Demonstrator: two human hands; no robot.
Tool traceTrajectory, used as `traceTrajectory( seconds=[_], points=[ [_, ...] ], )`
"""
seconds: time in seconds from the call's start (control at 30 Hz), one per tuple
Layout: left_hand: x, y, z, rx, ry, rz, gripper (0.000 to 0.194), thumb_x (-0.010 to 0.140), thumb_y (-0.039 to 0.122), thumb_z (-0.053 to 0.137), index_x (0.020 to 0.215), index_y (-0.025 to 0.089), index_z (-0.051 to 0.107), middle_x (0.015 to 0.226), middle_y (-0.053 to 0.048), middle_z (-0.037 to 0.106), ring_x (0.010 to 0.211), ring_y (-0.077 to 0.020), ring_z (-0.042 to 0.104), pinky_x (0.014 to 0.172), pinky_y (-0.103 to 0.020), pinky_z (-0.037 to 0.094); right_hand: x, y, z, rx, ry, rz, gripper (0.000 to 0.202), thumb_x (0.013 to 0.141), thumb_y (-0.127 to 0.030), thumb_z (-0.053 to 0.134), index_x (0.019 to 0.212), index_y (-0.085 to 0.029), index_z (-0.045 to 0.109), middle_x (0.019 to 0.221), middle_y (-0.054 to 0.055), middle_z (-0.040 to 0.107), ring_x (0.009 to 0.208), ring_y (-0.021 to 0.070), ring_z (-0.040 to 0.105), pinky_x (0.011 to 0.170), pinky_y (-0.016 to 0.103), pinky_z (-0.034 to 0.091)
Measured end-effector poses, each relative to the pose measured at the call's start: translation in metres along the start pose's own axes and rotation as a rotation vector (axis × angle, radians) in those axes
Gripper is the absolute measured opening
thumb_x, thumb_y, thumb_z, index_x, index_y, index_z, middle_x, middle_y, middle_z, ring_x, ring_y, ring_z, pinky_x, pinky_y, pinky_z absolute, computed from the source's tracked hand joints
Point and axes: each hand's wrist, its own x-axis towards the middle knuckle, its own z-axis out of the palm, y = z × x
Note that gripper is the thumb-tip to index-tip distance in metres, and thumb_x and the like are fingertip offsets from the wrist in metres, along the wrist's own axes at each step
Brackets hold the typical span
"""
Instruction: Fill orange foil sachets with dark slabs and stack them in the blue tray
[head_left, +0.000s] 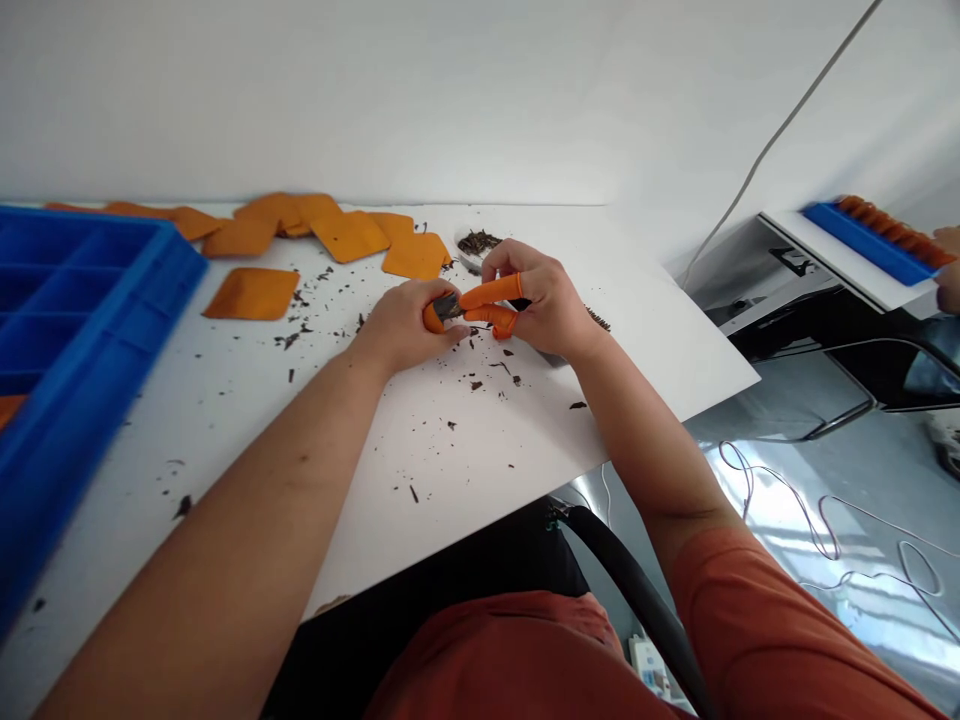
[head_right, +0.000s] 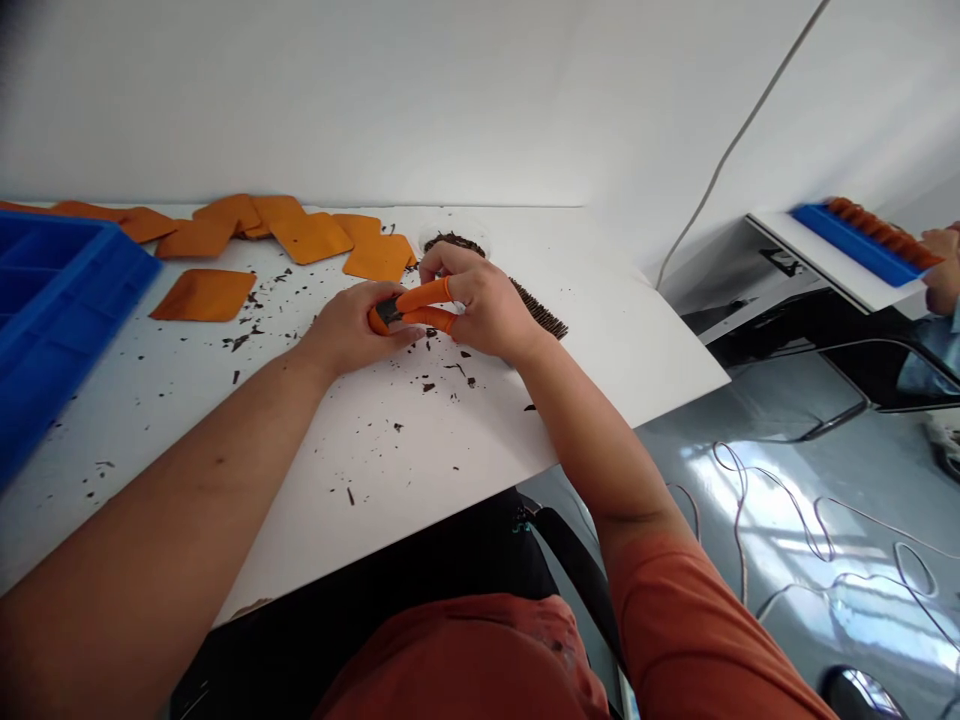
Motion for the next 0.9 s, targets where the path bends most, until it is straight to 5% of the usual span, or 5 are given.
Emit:
traceTrajectory(
  seconds=[0.17, 0.4, 0.7, 0.9],
  points=[
    [-0.0026, 0.0023, 0.0002, -0.041, 0.009, -0.052, 0.036, 0.077, 0.045, 0.072, 0.105, 0.024, 0.069, 0.090, -0.004, 0.070, 0.084, -0.0238, 0.062, 0.079, -0.039, 0.048, -0.0005, -0.0004, -0.0017, -0.017, 0.012, 0.042, 0.015, 0.092, -0.020, 0.075, 0.100, -0.029, 0.083, 0.103, 0.002, 0.063, 0.089, 0.0157, 0.058, 0.072, 0.034, 0.048],
    [-0.0017, 0.0034, -0.0002, -0.030, 0.010, -0.055, 0.037, 0.076, 0.041, 0.071, 0.109, 0.024, 0.069, 0.099, -0.006, 0.074, 0.090, -0.0258, 0.064, 0.082, -0.041, 0.050, 0.0007, -0.0023, -0.0077, -0.158, -0.147, 0.136, 0.025, 0.092, -0.012, 0.068, 0.105, -0.028, 0.082, 0.112, 0.003, 0.071, 0.097, 0.0177, 0.063, 0.085, 0.039, 0.053],
    [-0.0034, 0.0055, 0.0001, -0.074, -0.010, -0.061, 0.037, 0.076, 0.040, 0.066, 0.108, 0.022, 0.067, 0.093, -0.001, 0.067, 0.087, -0.0197, 0.061, 0.080, -0.038, 0.047, 0.0003, -0.0053, -0.0043, -0.086, -0.065, 0.164, 0.026, 0.088, -0.012, 0.075, 0.099, -0.034, 0.085, 0.115, 0.000, 0.070, 0.105, 0.0182, 0.060, 0.093, 0.041, 0.056],
    [-0.0016, 0.0089, 0.0005, -0.075, -0.030, -0.062, 0.030, 0.073, 0.032, 0.070, 0.101, 0.024, 0.064, 0.084, -0.001, 0.063, 0.078, -0.0196, 0.056, 0.074, -0.039, 0.045, -0.0005, -0.0040, -0.0033, 0.074, -0.088, 0.291, 0.023, 0.088, -0.015, 0.074, 0.100, -0.031, 0.086, 0.115, 0.003, 0.067, 0.102, 0.0176, 0.062, 0.068, 0.032, 0.056]
  ],
)
